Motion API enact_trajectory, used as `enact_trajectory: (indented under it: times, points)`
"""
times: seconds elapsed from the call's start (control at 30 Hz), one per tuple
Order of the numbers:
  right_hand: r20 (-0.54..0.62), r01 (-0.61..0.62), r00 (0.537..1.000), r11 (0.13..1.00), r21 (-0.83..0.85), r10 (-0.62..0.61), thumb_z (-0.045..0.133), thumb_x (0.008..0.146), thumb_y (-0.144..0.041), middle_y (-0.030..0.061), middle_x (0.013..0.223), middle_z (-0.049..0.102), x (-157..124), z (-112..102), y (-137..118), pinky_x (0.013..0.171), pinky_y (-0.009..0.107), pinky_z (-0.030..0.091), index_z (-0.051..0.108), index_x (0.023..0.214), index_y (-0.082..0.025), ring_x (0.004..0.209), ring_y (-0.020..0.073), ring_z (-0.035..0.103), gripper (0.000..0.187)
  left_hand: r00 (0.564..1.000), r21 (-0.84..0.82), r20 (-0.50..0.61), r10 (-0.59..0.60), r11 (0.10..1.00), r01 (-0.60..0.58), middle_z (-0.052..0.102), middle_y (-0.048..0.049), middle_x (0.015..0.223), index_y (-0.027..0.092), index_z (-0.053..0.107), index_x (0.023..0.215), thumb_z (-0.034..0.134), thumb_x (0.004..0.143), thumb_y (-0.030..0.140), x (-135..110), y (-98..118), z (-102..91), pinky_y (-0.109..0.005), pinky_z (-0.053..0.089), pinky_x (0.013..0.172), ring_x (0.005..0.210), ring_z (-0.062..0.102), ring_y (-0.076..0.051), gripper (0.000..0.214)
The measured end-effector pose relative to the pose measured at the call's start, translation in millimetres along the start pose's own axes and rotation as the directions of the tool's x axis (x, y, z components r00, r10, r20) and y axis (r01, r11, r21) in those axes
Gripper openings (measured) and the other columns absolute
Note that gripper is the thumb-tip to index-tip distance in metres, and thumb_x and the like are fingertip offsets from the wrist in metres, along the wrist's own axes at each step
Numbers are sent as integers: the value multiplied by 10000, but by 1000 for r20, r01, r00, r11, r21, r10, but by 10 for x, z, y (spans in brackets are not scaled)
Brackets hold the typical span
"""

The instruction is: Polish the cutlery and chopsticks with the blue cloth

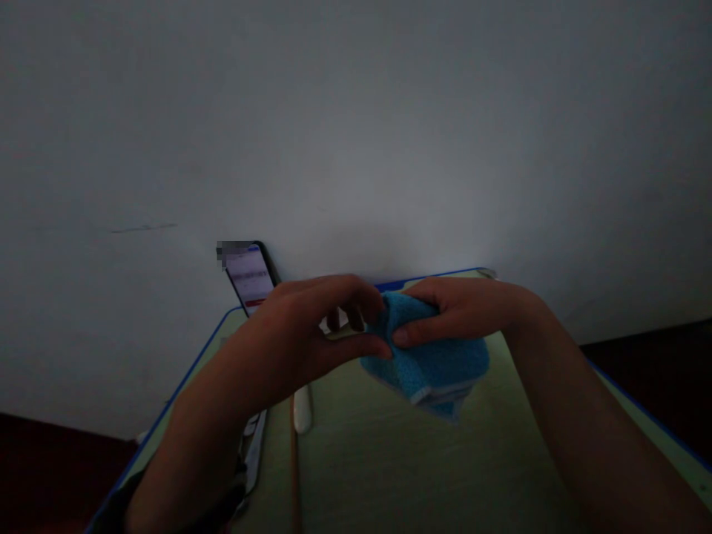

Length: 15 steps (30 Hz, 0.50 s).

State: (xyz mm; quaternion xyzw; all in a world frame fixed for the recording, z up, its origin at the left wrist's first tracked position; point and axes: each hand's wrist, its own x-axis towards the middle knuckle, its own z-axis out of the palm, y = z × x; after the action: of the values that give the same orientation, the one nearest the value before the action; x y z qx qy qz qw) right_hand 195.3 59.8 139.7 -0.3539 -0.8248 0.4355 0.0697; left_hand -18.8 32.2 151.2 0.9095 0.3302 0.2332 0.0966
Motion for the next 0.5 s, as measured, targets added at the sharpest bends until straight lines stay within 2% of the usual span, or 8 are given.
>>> enact_trajectory:
  times: [0.23, 0.5]
  points:
    - [-70, 15, 997, 1000, -25, -17, 558, 746, -469, 22, 874, 657, -11, 0, -1, 574, 205, 460, 603, 965, -163, 725, 135, 608, 379, 998, 50, 20, 63, 997, -64, 638, 11, 856, 209, 600, 944, 664, 735, 323, -13, -9, -32, -198, 433, 621, 687, 565, -101, 246]
    - [-51, 28, 998, 998, 63, -25, 553, 741, -505, 23, 886, 656, -6, 4, 16, 585, 213, 478, 593, 974, -161, 725, 134, 611, 418, 986, 100, -92, 141, 986, -132, 651, 19, 862, 204, 613, 930, 678, 727, 301, -22, -7, -13, -180, 439, 628, 688, 575, -85, 235]
